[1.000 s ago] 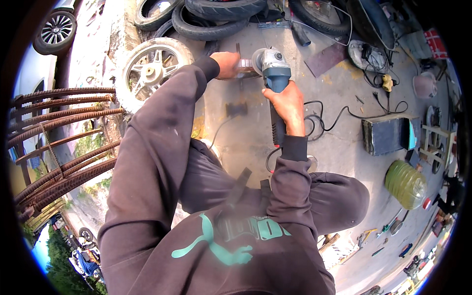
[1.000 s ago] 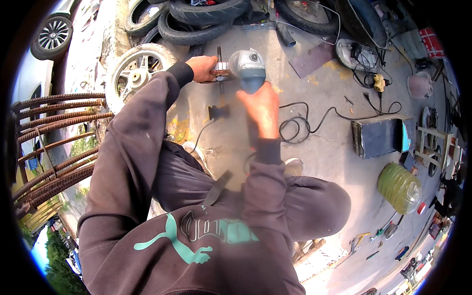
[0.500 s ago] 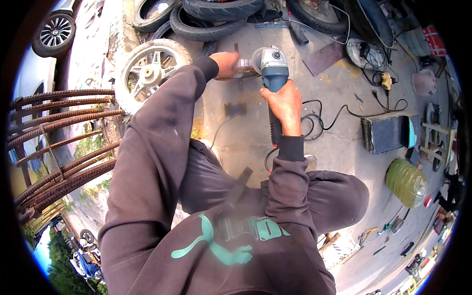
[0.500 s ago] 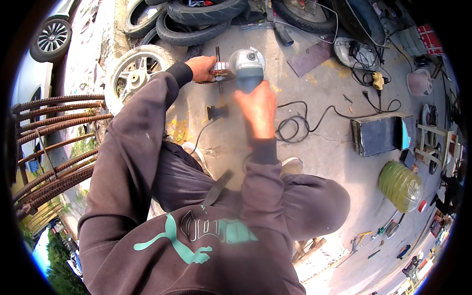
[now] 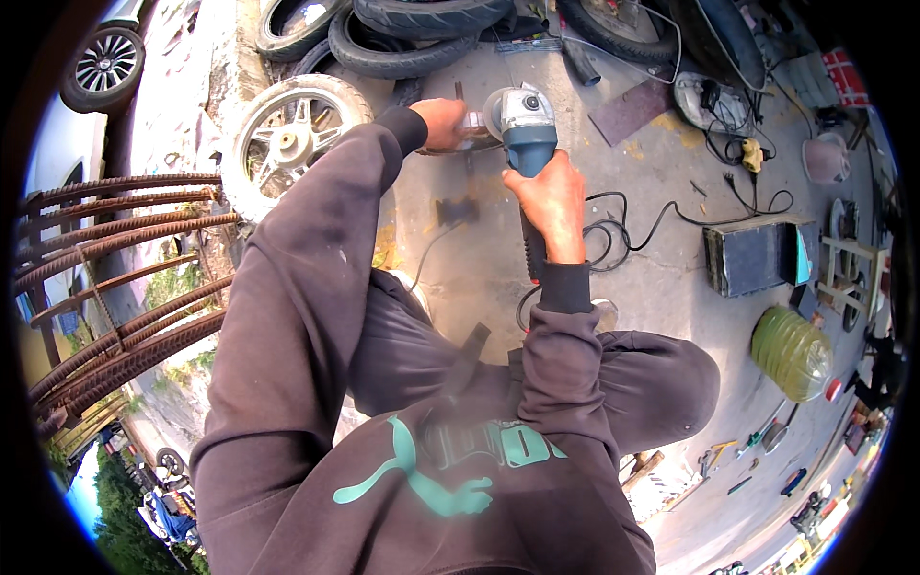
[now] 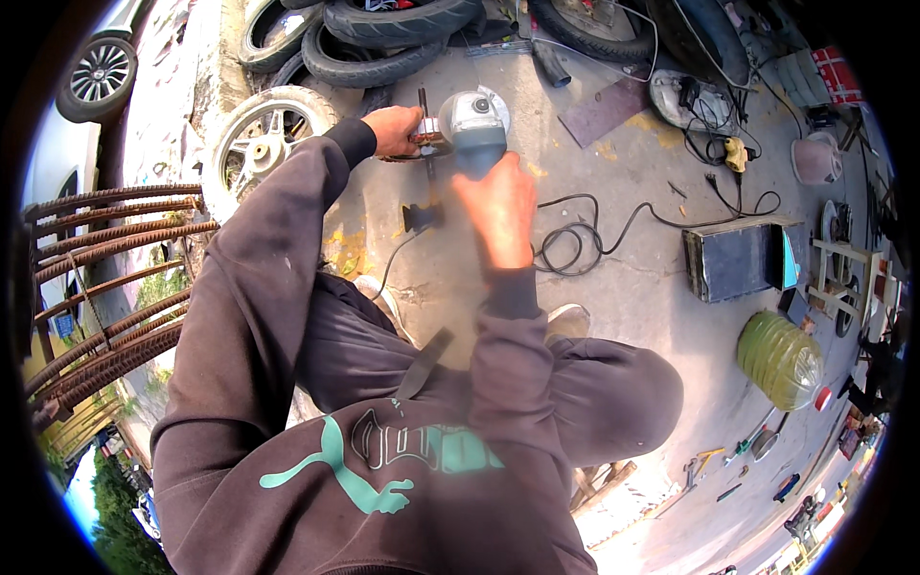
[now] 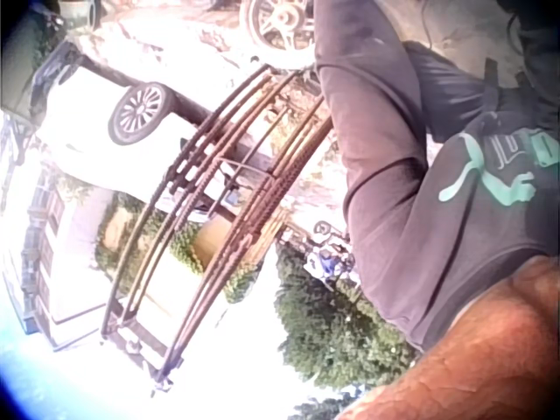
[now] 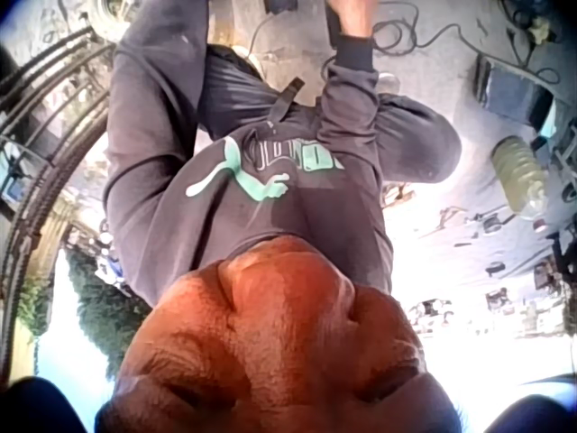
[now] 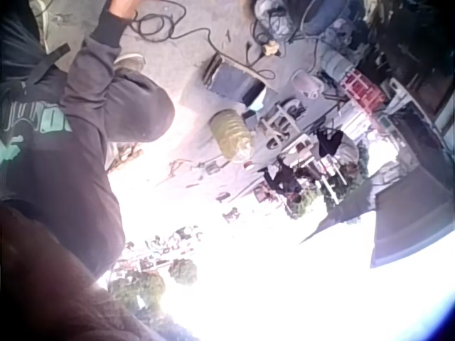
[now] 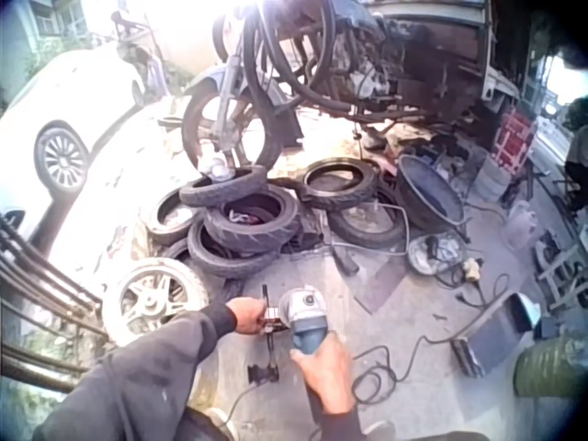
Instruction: The person uses an angle grinder to cut and grind the sidewalls of a motorcycle tire while sitting on the ground. They then lift the tire to inspect the cut and proceed to grind a separate tire rim.
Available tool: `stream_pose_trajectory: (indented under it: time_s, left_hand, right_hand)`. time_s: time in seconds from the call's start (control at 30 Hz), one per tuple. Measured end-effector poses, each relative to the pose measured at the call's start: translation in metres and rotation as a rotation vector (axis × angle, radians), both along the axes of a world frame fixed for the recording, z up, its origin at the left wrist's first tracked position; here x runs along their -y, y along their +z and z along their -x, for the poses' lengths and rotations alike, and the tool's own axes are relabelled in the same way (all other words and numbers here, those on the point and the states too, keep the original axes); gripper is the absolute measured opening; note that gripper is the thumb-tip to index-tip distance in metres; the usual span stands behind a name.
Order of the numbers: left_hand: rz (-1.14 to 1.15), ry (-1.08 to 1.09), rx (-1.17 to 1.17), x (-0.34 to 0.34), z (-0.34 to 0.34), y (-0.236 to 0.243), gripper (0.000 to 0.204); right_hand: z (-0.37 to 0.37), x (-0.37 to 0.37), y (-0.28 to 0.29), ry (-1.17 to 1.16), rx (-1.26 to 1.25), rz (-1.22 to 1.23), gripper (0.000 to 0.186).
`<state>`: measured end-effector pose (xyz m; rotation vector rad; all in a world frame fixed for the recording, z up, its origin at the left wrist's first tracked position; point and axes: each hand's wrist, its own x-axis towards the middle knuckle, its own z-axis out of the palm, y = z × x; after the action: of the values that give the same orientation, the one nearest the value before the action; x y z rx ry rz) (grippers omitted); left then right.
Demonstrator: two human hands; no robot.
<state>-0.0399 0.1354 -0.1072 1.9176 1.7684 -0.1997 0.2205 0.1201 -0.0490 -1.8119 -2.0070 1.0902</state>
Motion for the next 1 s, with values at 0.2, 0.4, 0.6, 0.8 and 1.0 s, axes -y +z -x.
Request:
stream_pose_trajectory:
  time_s: [0.2, 0.4, 0.6, 0.8, 1.0]
  left_hand:
    - [-0.028, -0.023, 0.015, 0.002, 0.006, -0.009, 0.045]
    - [-0.004, 0.01, 0.037, 0.002, 0.005, -0.009, 0.047]
    - [0.001, 0.024, 0.042, 0.003, 0.003, -0.001, 0.049]
    - [-0.002, 0.0, 0.042, 0.007, 0.008, -0.001, 0.05]
    - [0.019, 0.014, 0.046, 0.005, 0.013, -0.008, 0.05]
  right_hand:
    - [0.001, -0.003, -0.001, 0.014, -0.024, 0.017, 0.063]
    - [-0.001, -0.004, -0.004, -0.012, -0.013, 0.026, 0.062]
    - [0.002, 0.0, 0.001, 0.003, -0.052, 0.029, 0.061]
    - [-0.004, -0.005, -0.004, 0.0, -0.068, 0.06, 0.063]
    - [0.002, -0.001, -0.004, -0.02, -0.033, 0.052, 0.064]
